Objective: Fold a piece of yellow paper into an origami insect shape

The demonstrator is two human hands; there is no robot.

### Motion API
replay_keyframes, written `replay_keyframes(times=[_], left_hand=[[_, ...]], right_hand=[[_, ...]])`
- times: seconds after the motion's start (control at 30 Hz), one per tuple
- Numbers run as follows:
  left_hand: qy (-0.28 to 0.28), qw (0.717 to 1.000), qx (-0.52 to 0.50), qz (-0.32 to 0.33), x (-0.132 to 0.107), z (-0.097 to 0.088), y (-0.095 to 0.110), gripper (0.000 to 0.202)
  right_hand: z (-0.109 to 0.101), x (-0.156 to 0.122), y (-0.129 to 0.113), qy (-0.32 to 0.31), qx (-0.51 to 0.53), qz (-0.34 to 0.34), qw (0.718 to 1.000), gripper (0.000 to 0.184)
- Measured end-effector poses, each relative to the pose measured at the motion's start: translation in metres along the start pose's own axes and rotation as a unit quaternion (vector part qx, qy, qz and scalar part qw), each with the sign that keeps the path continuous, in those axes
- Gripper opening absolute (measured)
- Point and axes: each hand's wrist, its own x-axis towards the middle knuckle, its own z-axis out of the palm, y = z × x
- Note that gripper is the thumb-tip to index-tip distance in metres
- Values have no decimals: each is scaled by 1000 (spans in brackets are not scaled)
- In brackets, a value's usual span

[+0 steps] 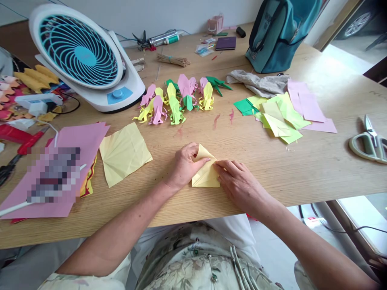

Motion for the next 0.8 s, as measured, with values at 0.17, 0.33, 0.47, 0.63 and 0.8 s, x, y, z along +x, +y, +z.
replay_keyframes(times=[0.17,0.33,0.47,0.63,0.8], left_hand=[[14,993,30,113,-2,-6,4,9],[-5,981,58,187,-5,-13,10,15],[-27,973,91,212,-8,-15,13,14],[-26,956,138,258,-9,-15,15,14],[-51,947,134,287,-11,-13,14,14]], right_hand=[[-1,-1,0,12,29,6,999,26],[1,-3,-1,22,39,16,999,28],[1,-5,-1,25,27,19,999,30],[0,-5,-2,23,14,26,999,29],[-2,-4,-3,23,12,32,999,27]])
